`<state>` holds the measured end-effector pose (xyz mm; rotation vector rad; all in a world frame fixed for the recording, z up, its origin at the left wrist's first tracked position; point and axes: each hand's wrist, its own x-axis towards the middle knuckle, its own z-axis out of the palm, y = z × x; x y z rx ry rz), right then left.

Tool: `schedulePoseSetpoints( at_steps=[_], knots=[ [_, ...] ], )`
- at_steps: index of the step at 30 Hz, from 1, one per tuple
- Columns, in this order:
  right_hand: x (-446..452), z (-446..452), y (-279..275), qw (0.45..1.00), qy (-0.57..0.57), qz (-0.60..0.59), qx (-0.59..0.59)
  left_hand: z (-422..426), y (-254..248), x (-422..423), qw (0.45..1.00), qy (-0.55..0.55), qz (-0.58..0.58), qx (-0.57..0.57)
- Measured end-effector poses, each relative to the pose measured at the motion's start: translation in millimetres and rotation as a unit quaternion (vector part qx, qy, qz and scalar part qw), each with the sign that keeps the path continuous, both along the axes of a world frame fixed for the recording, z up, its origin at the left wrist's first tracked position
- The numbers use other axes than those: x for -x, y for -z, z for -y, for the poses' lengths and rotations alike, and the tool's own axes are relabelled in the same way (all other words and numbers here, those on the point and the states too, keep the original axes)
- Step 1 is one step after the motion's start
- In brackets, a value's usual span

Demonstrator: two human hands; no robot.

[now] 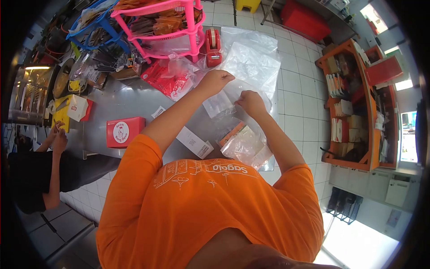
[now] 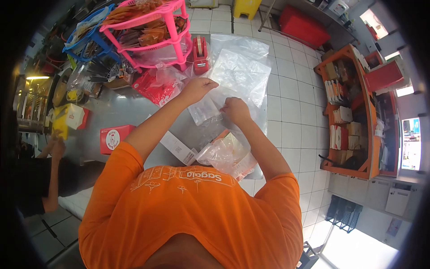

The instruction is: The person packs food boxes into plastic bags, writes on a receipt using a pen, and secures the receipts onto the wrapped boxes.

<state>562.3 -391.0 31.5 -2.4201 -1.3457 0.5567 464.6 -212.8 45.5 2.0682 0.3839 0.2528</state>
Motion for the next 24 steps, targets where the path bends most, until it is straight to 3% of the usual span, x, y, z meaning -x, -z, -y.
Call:
schedulePoseSetpoints(
  at_steps=[2,5,8,13,14,17,20,21,23,24],
  knots=[
    [4.3,1.0,-31.4,1.000,0.009,-0.018,0.002,-5.4,-1.7,3.9,0.999,-0.002,-0.012,-0.030],
    [0.6,4.3,-68.0,0.996,0.039,-0.031,-0.070,-6.4,-15.4,17.5,0.995,-0.071,0.011,0.064],
    [-21.6,14.9,-71.6,0.919,0.111,-0.323,-0.200,-9.3,-4.0,23.3,0.969,-0.148,0.123,0.155],
    [-23.3,24.6,-108.7,0.841,0.110,-0.453,-0.274,16.2,-37.4,52.1,0.955,-0.200,0.091,0.199],
    [-19.7,24.1,-113.6,0.845,0.091,-0.440,-0.291,25.5,-47.5,58.4,0.953,-0.199,0.081,0.211],
    [6.2,18.2,-132.0,0.864,0.030,-0.395,-0.311,50.8,-62.0,74.1,0.868,-0.238,-0.052,0.432],
    [84.9,7.5,-165.1,0.916,-0.029,-0.324,-0.235,47.0,-83.9,109.2,0.687,-0.049,-0.092,0.719],
    [113.0,9.1,-176.8,0.944,-0.119,-0.250,-0.179,45.8,-93.5,121.2,0.658,-0.002,-0.062,0.750],
    [148.9,13.3,-167.4,0.914,-0.292,-0.251,-0.130,39.9,-107.2,145.4,0.592,0.091,-0.008,0.800],
    [155.1,17.9,-168.3,0.904,-0.321,-0.230,-0.164,37.3,-94.5,158.4,0.704,0.003,0.008,0.710]
  ],
)
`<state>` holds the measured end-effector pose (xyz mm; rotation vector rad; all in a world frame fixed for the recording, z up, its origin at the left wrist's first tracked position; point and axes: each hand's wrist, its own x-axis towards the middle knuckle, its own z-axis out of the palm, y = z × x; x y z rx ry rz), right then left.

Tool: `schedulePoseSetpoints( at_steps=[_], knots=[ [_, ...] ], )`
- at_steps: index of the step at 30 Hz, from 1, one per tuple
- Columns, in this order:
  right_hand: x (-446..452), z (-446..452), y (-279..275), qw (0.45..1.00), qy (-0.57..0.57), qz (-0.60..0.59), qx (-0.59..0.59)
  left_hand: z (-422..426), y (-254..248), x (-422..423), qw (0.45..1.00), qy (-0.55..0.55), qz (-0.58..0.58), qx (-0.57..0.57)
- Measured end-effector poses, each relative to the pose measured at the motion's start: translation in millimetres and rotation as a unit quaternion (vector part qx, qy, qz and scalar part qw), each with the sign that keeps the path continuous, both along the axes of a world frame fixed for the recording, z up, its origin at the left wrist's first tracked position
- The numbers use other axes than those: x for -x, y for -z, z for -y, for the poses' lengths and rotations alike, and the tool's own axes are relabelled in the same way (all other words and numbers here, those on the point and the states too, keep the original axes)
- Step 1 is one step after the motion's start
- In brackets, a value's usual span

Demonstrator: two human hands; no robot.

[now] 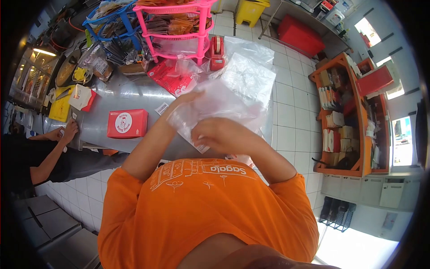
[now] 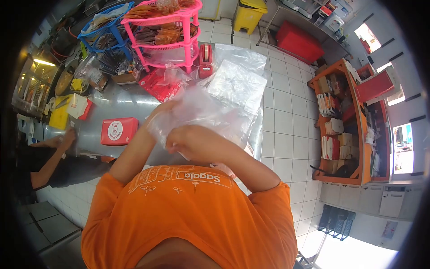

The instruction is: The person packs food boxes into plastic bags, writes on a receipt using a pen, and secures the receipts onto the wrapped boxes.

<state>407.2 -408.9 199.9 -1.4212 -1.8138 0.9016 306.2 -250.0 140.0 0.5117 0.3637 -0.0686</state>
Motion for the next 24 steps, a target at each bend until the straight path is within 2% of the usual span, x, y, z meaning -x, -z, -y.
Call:
schedulePoseSetpoints(
  at_steps=[1,2,3,4,7,8,9,10,12,13,15,17,18,20,21,22,24],
  knots=[
    [5.6,3.5,-4.8,0.999,-0.018,0.010,-0.046,-7.3,14.0,14.3,0.986,-0.074,-0.052,-0.143],
    [9.4,5.4,-11.7,0.995,-0.037,0.020,-0.090,-26.4,19.6,32.7,0.982,-0.075,-0.066,-0.159],
    [2.9,11.6,-26.5,0.999,0.006,-0.036,-0.036,-46.2,25.5,53.0,0.979,-0.075,-0.080,-0.173],
    [-12.6,13.4,-14.4,0.993,0.036,-0.091,-0.059,-59.1,20.0,71.3,0.952,-0.151,-0.121,-0.238],
    [-80.5,16.6,15.9,0.968,0.242,0.011,-0.058,-158.3,64.2,145.3,0.868,-0.369,-0.218,-0.251],
    [-104.1,15.1,43.2,0.949,0.304,-0.079,0.009,-190.8,78.9,173.9,0.849,-0.414,-0.221,-0.243],
    [-127.2,16.3,71.0,0.939,0.332,-0.034,0.082,-225.9,95.9,209.9,0.791,-0.452,-0.271,-0.310],
    [-141.6,18.0,97.3,0.944,0.301,0.009,0.132,-246.8,105.7,230.8,0.724,-0.485,-0.316,-0.375],
    [-159.3,20.6,141.7,0.940,0.237,0.092,0.227,-231.1,85.7,231.6,0.618,-0.620,-0.241,-0.419],
    [-156.5,20.6,155.0,0.932,0.253,0.144,0.215,-231.6,82.3,227.1,0.495,-0.597,-0.406,-0.482],
    [-147.0,21.0,181.1,0.908,0.279,0.246,0.192,-229.2,81.3,219.2,0.186,-0.468,-0.673,-0.541],
    [-150.5,17.9,196.8,0.916,0.248,0.262,0.175,-212.0,94.0,175.5,0.236,-0.439,-0.583,-0.642],
    [-152.1,14.8,201.3,0.920,0.230,0.270,0.165,-180.9,95.8,136.4,0.189,-0.407,-0.493,-0.746],
    [-149.0,7.0,205.3,0.916,0.218,0.281,0.183,-114.0,95.8,62.2,0.307,-0.400,-0.221,-0.835],
    [-148.7,4.0,206.3,0.914,0.214,0.286,0.191,-91.8,102.8,38.3,0.502,-0.331,-0.117,-0.790],
    [-150.4,3.1,205.4,0.917,0.218,0.276,0.188,-66.9,107.3,10.3,0.493,-0.265,-0.027,-0.828],
    [-155.4,2.0,199.3,0.921,0.229,0.258,0.182,-25.9,116.4,-29.4,0.499,-0.138,0.003,-0.856]
  ],
)
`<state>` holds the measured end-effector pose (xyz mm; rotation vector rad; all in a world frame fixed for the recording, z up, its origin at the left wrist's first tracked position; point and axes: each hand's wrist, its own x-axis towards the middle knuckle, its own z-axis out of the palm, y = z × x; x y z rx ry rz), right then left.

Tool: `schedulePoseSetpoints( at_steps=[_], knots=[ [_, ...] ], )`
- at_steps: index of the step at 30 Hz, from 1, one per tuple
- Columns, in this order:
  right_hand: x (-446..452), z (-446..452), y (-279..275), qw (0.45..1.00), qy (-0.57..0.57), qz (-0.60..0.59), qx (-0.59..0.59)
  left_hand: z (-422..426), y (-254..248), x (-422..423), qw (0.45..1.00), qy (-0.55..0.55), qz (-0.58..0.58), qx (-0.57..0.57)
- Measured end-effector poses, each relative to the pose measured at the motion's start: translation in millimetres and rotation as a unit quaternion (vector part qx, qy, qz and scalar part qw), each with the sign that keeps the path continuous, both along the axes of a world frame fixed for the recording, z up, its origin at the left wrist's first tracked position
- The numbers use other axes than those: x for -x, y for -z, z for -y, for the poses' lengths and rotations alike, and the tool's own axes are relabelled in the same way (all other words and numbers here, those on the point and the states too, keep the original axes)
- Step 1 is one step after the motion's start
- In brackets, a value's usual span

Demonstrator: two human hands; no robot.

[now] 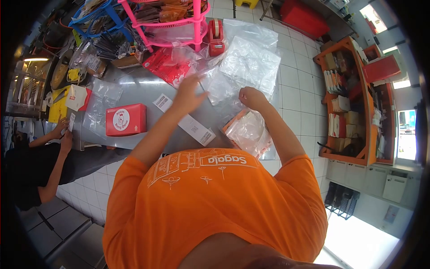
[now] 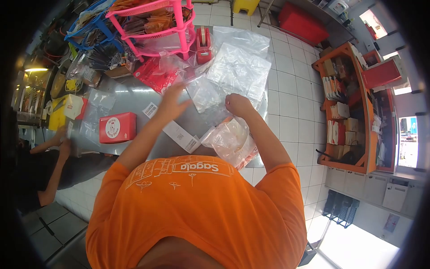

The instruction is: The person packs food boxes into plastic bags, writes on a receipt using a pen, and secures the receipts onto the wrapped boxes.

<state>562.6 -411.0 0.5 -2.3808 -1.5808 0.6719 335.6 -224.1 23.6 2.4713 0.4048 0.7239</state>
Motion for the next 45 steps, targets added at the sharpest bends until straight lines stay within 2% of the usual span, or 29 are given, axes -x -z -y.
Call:
schedulePoseSetpoints(
  at_steps=[1,4,7,9,11,12,13,15,17,19,22,28,31,33,36,37,38,40,41,42,43,44,45],
  knots=[
    [-1.5,0.5,-1.0,1.000,0.002,-0.008,-0.016,9.8,4.6,-15.8,0.997,0.058,-0.053,0.003],
    [-3.5,7.3,-6.2,0.998,0.011,-0.042,-0.039,25.9,24.6,-53.5,0.969,0.151,-0.106,-0.164],
    [-4.0,13.2,-19.8,0.995,0.032,-0.094,-0.025,24.7,40.1,-85.1,0.903,0.231,-0.293,-0.212],
    [-1.2,19.8,-30.2,0.988,0.067,-0.134,-0.024,19.2,50.6,-92.6,0.928,0.206,-0.267,-0.158],
    [2.9,23.7,-41.5,0.967,0.102,-0.233,-0.019,15.9,45.7,-97.1,0.940,0.186,-0.268,-0.100],
    [3.7,24.0,-48.0,0.953,0.118,-0.280,-0.019,13.8,26.8,-102.6,0.941,0.177,-0.279,-0.070],
    [5.6,23.4,-55.7,0.945,0.089,-0.314,-0.022,11.7,14.0,-109.0,0.942,0.167,-0.288,-0.040],
    [12.6,16.1,-65.7,0.924,0.028,-0.380,-0.030,4.5,2.7,-122.1,0.964,0.145,-0.224,-0.019],
    [24.0,-0.2,-60.3,0.970,0.011,-0.223,-0.096,-0.1,-9.2,-132.5,0.978,0.120,-0.173,0.008],
    [26.8,-15.7,-37.7,0.988,0.007,-0.054,-0.147,-1.4,-18.2,-139.3,0.986,0.106,-0.123,0.020],
    [28.0,-23.5,-23.5,0.995,-0.015,0.098,0.030,-1.4,-25.0,-142.6,0.989,0.100,-0.104,0.009],
    [24.5,-29.4,0.2,0.974,-0.079,0.211,0.013,4.9,-20.0,-124.5,0.990,0.081,-0.113,0.022],
    [11.0,-29.1,2.8,0.968,-0.118,0.218,0.017,3.4,-22.6,-116.6,0.989,0.078,-0.123,0.033],
    [5.2,-26.9,-7.1,0.987,-0.059,0.147,-0.032,3.6,-24.2,-111.4,0.989,0.073,-0.123,0.043],
    [20.6,-28.4,-63.0,0.996,-0.006,0.074,-0.049,-1.6,-12.1,-108.1,0.995,0.067,-0.068,-0.002],
    [31.2,-30.3,-93.5,0.997,0.004,0.056,-0.046,-5.2,-16.4,-104.5,0.994,0.072,-0.074,0.032],
    [45.9,-30.2,-124.0,0.994,-0.011,0.024,-0.102,-7.3,-22.4,-98.5,0.991,0.078,-0.081,0.068],
    [77.0,-19.3,-192.8,0.974,-0.043,-0.082,-0.209,-7.2,-43.2,-83.1,0.983,0.078,-0.090,0.136],
    [90.8,-10.8,-224.6,0.951,-0.058,-0.154,-0.262,4.3,-70.8,-67.4,0.980,0.070,-0.068,0.176],
    [103.2,-0.7,-242.6,0.849,-0.015,-0.390,-0.356,28.8,-105.9,-42.5,0.975,0.059,-0.025,0.213],
    [113.5,7.6,-260.1,0.783,0.043,-0.423,-0.454,50.7,-143.1,-19.3,0.966,0.051,0.037,0.251],
    [108.6,6.0,-267.3,0.730,0.010,-0.389,-0.562,64.4,-167.1,-6.0,0.949,0.057,0.101,0.292],
    [104.5,3.1,-266.2,0.699,0.009,-0.389,-0.601,62.8,-161.4,-6.9,0.881,0.145,0.165,0.420]
  ],
)
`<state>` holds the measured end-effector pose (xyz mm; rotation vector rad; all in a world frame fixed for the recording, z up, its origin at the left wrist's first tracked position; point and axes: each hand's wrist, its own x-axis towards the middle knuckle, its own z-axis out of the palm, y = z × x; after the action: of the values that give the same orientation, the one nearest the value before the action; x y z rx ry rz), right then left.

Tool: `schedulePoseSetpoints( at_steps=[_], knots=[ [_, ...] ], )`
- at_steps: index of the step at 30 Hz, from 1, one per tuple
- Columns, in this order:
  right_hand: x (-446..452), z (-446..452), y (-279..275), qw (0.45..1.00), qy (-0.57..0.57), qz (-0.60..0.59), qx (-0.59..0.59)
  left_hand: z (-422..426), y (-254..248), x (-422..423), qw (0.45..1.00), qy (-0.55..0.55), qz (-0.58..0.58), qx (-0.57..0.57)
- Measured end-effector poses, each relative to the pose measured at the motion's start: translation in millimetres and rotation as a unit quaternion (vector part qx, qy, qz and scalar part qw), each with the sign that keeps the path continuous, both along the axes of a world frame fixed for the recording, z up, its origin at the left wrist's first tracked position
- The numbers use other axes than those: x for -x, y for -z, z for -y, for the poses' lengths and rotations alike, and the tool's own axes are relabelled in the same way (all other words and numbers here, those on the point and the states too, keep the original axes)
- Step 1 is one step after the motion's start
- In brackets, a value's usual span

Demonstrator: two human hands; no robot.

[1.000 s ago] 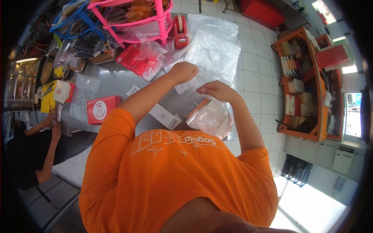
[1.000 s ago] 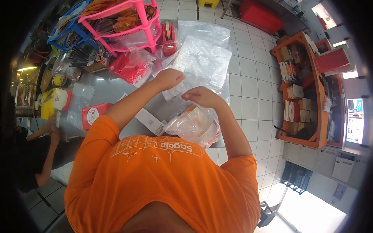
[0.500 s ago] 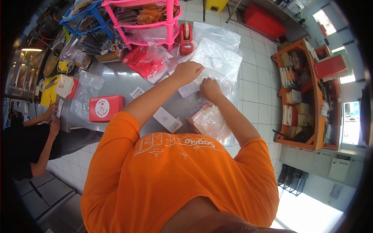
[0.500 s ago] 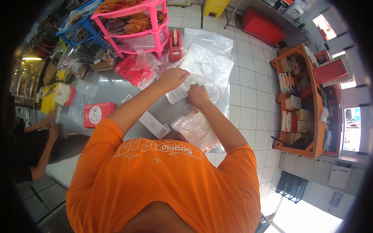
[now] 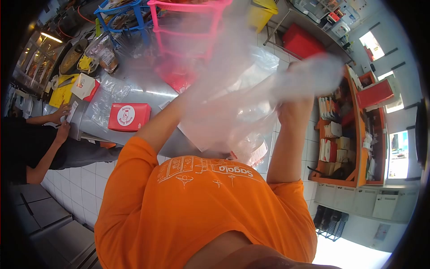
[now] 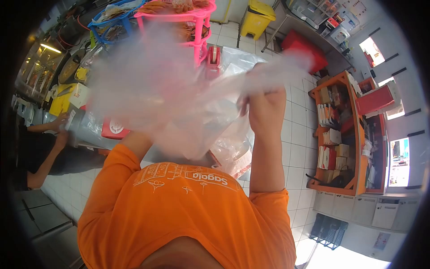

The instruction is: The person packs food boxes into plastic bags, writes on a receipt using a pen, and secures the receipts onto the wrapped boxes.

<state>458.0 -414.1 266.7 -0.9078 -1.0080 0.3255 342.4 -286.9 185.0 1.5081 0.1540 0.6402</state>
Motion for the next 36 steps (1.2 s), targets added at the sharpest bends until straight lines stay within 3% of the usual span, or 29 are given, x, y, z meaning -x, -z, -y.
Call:
schedulePoseSetpoints(
  at_steps=[1,2,4,7,9,12,15,16,17,19,20,21,22,23,26,28,29,31,32,34,35,36],
  knots=[
    [-4.7,-2.8,10.5,0.999,-0.015,-0.037,0.019,-1.6,5.6,-0.9,0.984,0.081,0.076,0.142],
    [-7.3,-4.8,23.8,0.996,-0.034,-0.074,0.043,-22.9,15.6,-4.3,0.876,0.311,0.165,0.331],
    [-1.3,-2.8,43.8,0.986,-0.077,-0.131,0.074,-23.9,41.2,1.6,0.829,0.301,0.067,0.466],
    [10.1,-2.0,57.1,0.970,-0.116,-0.179,0.115,-7.4,30.1,24.0,0.674,0.396,0.226,0.581],
    [15.5,-3.0,57.5,0.963,-0.131,-0.192,0.136,-9.0,17.7,45.5,0.743,0.276,0.199,0.576],
    [26.4,-5.9,59.7,0.948,-0.148,-0.222,0.173,-29.7,19.1,86.0,0.743,0.294,0.219,0.560],
    [37.9,-9.5,64.8,0.926,-0.152,-0.262,0.223,-52.3,44.9,100.8,0.671,0.545,0.140,0.483],
    [42.3,-9.7,67.3,0.916,-0.152,-0.283,0.240,-43.6,44.8,112.5,0.783,0.447,0.025,0.433],
    [48.0,-10.5,69.7,0.905,-0.150,-0.305,0.256,-29.5,44.6,119.4,0.829,0.384,-0.029,0.405],
    [63.2,-12.5,71.2,0.892,-0.138,-0.312,0.297,-1.0,42.7,130.2,0.898,0.248,-0.135,0.338],
    [74.0,-12.2,71.9,0.891,-0.129,-0.290,0.324,9.6,40.9,140.5,0.887,0.241,-0.138,0.368],
    [96.1,-12.3,58.5,0.900,-0.083,-0.006,0.428,18.4,37.6,152.2,0.876,0.234,-0.141,0.397],
    [118.3,-12.4,45.0,0.832,0.005,0.272,0.483,22.6,35.9,164.9,0.864,0.225,-0.144,0.426],
    [138.6,-12.0,36.3,0.684,0.075,0.528,0.498,22.0,39.2,179.4,0.864,0.235,-0.156,0.417],
    [160.8,-14.3,77.8,0.869,0.068,0.375,0.315,14.0,63.7,230.1,0.857,0.266,-0.154,0.413],
    [182.9,-6.4,82.0,0.875,0.048,0.346,0.335,10.5,76.1,268.5,0.844,0.291,-0.098,0.441],
    [195.1,-1.1,84.0,0.877,0.037,0.330,0.346,9.1,82.2,291.5,0.863,0.275,-0.094,0.413],
    [225.3,8.3,74.4,0.708,0.072,0.533,0.459,9.3,85.2,336.9,0.899,0.243,-0.088,0.353],
    [238.0,9.7,70.3,0.599,0.090,0.621,0.497,16.2,87.2,352.6,0.930,0.169,-0.088,0.313],
    [256.3,8.5,88.9,0.599,0.099,0.634,0.479,41.3,96.6,382.6,0.969,0.013,-0.086,0.232],
    [263.7,9.2,101.2,0.599,0.102,0.639,0.472,48.1,100.1,399.9,0.968,0.008,-0.071,0.240],
    [267.7,7.4,109.4,0.633,0.070,0.618,0.462,53.6,102.3,418.2,0.967,0.004,-0.058,0.246]
  ],
)
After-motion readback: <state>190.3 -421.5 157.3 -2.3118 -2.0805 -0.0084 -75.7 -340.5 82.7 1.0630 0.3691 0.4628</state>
